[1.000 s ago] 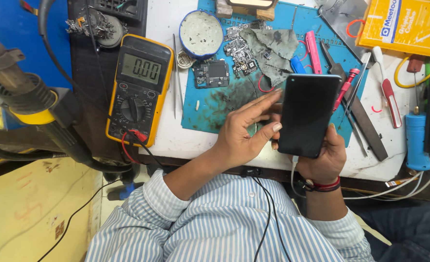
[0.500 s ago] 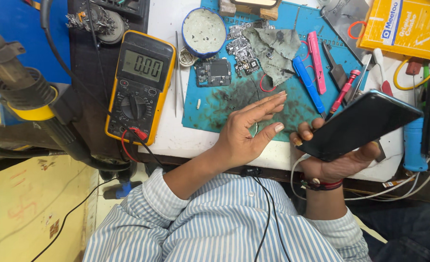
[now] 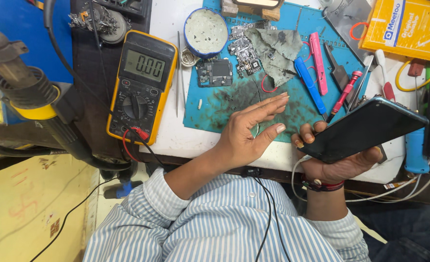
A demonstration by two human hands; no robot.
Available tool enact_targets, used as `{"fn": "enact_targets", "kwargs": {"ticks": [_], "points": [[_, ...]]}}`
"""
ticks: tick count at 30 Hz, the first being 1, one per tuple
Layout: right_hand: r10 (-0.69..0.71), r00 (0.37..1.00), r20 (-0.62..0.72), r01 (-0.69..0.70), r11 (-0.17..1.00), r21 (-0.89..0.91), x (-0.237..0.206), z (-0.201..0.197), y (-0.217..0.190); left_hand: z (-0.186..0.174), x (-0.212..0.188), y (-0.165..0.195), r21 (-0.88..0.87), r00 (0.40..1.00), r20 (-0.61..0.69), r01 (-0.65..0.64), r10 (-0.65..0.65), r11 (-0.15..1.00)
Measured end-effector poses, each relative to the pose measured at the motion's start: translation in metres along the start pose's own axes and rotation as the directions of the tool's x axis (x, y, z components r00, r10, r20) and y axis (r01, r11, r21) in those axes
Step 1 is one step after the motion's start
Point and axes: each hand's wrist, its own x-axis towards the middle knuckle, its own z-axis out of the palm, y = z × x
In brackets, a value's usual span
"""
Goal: The person disassembles a smartphone, removes the back cover and internal components, and uses a multimeter to test the motherboard. They then reassemble the phone and connect a charging cable to verify functionality.
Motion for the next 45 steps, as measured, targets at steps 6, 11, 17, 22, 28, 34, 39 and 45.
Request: {"fn": "enact_targets", "kwargs": {"ticks": [6,11,17,22,28,34,39,45], "points": [[0.000,1.000,0.002,0.000,1.000,0.013,0.000,0.000,0.001,0.000,0.000,0.000,0.012,1.000,0.001,0.004,-0.004,1.000],[-0.001,1.000,0.015,0.001,1.000,0.007,0.000,-0.001,0.001,0.000,0.000,0.000,0.030,1.000,-0.003,-0.004,0.004,1.000],[0.009,0.999,0.032,-0.009,1.000,0.004,0.001,-0.001,0.002,0.001,0.000,0.000,0.006,1.000,0.001,-0.001,0.001,1.000],[0.016,0.999,0.033,-0.016,1.000,0.003,0.001,-0.001,0.002,0.001,0.000,0.000,0.018,1.000,0.006,-0.004,0.004,1.000],[0.030,0.999,0.030,-0.030,0.999,-0.012,0.000,-0.003,0.002,0.001,0.000,0.000,0.026,1.000,0.002,-0.001,0.001,1.000],[0.036,0.999,0.008,-0.035,0.999,-0.025,-0.004,-0.003,0.002,0.000,0.001,0.007,0.027,1.000,0.014,-0.018,0.018,0.999],[-0.089,0.995,-0.033,0.077,0.962,-0.264,-0.014,0.014,0.013,0.000,-0.003,0.033,0.140,0.993,0.015,-0.121,0.120,0.983],[-0.061,0.995,0.080,0.095,0.841,-0.533,-0.020,0.058,0.030,0.015,-0.025,0.072,0.201,0.983,0.046,-0.186,0.180,0.962]]}}
